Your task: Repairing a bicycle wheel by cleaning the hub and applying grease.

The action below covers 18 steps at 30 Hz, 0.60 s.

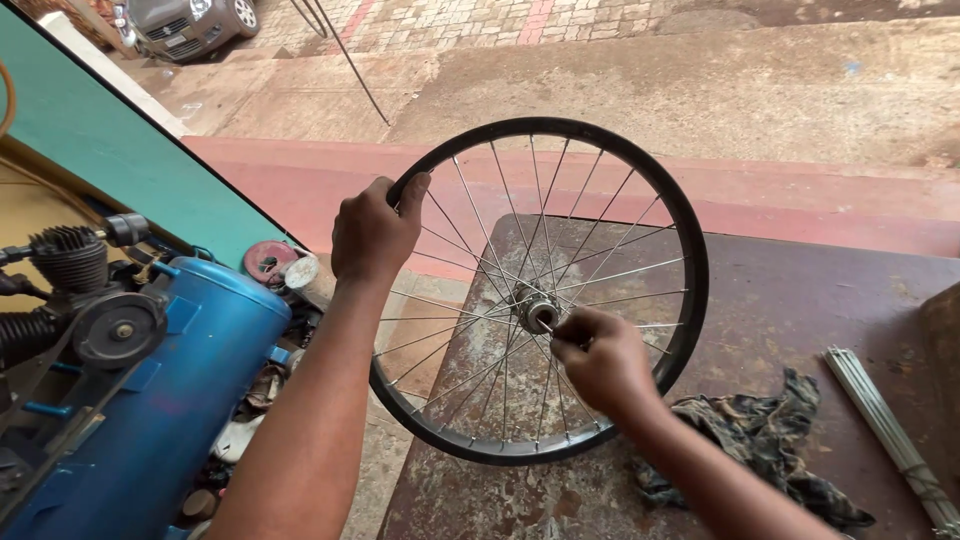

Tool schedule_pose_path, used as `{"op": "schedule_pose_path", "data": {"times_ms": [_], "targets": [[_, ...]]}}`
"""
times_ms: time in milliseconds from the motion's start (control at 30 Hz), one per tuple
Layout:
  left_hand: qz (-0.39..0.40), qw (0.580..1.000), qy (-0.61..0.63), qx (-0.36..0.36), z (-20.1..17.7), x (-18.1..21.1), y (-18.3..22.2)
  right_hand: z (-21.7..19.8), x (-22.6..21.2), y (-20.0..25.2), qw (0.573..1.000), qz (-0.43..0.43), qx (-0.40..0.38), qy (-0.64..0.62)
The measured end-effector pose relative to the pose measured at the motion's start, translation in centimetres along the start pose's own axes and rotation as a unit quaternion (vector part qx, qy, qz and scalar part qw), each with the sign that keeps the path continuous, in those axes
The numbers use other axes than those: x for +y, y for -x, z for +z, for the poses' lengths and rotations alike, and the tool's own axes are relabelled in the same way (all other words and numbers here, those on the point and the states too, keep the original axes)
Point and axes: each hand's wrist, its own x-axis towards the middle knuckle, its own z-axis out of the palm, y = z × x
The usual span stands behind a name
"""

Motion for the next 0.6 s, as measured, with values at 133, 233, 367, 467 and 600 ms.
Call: {"op": "schedule_pose_path", "data": {"times_ms": [133, 233, 367, 467, 600], "targets": [[-0.019, 1.0, -0.002, -0.009, -0.1, -1.0, 0.5, 5.4, -1.6, 1.9, 0.9, 0.182, 0.058, -0.391], [0.01, 0.999, -0.004, 0.039, 0.2, -2.9, 0.9, 6.1, -3.5, 2.4, 0.816, 0.217, 0.09, -0.528], [-0.011, 0.998, 0.012, 0.057, -0.4, -4.6, 2.3, 2.7, -0.9, 3.5, 0.917, 0.193, 0.022, -0.348], [-0.024, 0.997, 0.033, 0.064, -0.7, -5.5, 3.8, 0.8, 0.0, 3.4, 0.894, 0.217, 0.039, -0.391], [0.009, 0.991, 0.072, 0.111, 1.0, -8.4, 5.4, -0.7, -0.5, 1.7, 0.805, 0.235, 0.049, -0.543]]}}
